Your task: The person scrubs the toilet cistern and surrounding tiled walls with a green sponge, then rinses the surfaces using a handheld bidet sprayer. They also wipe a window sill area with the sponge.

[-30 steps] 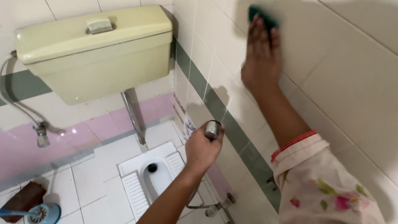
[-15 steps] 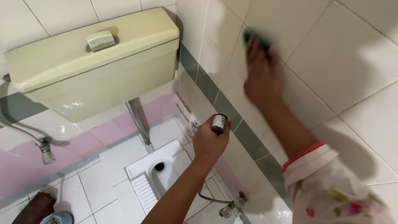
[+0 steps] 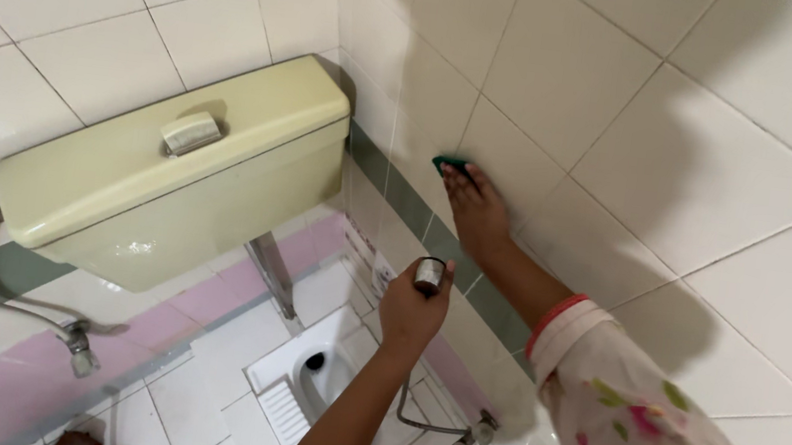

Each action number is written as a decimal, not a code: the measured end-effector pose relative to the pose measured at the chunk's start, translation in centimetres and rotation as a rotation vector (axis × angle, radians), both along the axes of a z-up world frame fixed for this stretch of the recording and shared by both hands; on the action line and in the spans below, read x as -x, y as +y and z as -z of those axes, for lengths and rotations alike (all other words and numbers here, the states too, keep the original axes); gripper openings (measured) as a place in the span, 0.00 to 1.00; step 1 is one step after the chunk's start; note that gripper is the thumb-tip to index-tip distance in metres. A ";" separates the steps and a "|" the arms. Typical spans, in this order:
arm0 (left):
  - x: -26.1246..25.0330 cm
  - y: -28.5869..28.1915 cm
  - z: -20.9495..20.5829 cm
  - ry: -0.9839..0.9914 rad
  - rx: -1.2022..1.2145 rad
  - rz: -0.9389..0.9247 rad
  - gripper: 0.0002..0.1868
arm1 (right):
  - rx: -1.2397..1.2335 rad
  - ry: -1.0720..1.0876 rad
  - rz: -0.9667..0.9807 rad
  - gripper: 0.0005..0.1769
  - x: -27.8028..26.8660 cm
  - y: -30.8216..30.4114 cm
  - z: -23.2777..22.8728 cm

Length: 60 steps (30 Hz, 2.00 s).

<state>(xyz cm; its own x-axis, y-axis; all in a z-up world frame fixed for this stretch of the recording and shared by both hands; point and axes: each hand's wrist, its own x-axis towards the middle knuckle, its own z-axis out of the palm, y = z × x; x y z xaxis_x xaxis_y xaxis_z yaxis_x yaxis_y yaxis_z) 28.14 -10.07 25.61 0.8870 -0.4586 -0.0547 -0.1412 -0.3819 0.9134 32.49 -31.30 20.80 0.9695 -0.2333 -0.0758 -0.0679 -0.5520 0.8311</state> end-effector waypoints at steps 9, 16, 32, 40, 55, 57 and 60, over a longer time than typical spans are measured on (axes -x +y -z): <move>-3.1 0.1 -1.1 -0.011 0.132 -0.218 0.26 | 0.005 -0.551 -0.047 0.40 -4.6 -0.1 -16.7; -3.8 0.7 -0.5 -0.084 0.193 -0.080 0.25 | -0.099 -0.025 0.058 0.40 -4.8 1.1 -5.3; -2.0 -1.1 -3.6 -0.034 0.153 0.054 0.27 | -0.305 -0.548 0.034 0.53 0.8 2.0 -13.7; -2.6 -1.3 -3.6 -0.163 0.204 -0.055 0.26 | -0.198 -0.616 -0.043 0.51 6.1 2.0 -9.7; -5.6 -0.4 -1.3 -0.087 0.307 -0.153 0.20 | -0.103 -0.140 -0.021 0.38 -12.1 -0.7 0.4; -6.2 -0.3 -0.8 -0.095 0.257 -0.170 0.21 | -0.098 -0.044 -0.025 0.35 -12.7 -1.3 4.4; -7.3 -0.6 -0.2 -0.102 0.185 -0.182 0.22 | -0.101 -0.010 -0.056 0.32 -12.2 -1.8 4.1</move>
<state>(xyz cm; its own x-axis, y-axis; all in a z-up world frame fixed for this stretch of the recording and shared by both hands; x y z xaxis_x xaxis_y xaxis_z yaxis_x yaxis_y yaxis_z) 35.42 -10.67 25.84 0.9523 -0.2850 0.1093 -0.1807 -0.2376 0.9544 44.69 -33.13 16.72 0.9816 -0.1702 -0.0866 -0.0423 -0.6361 0.7705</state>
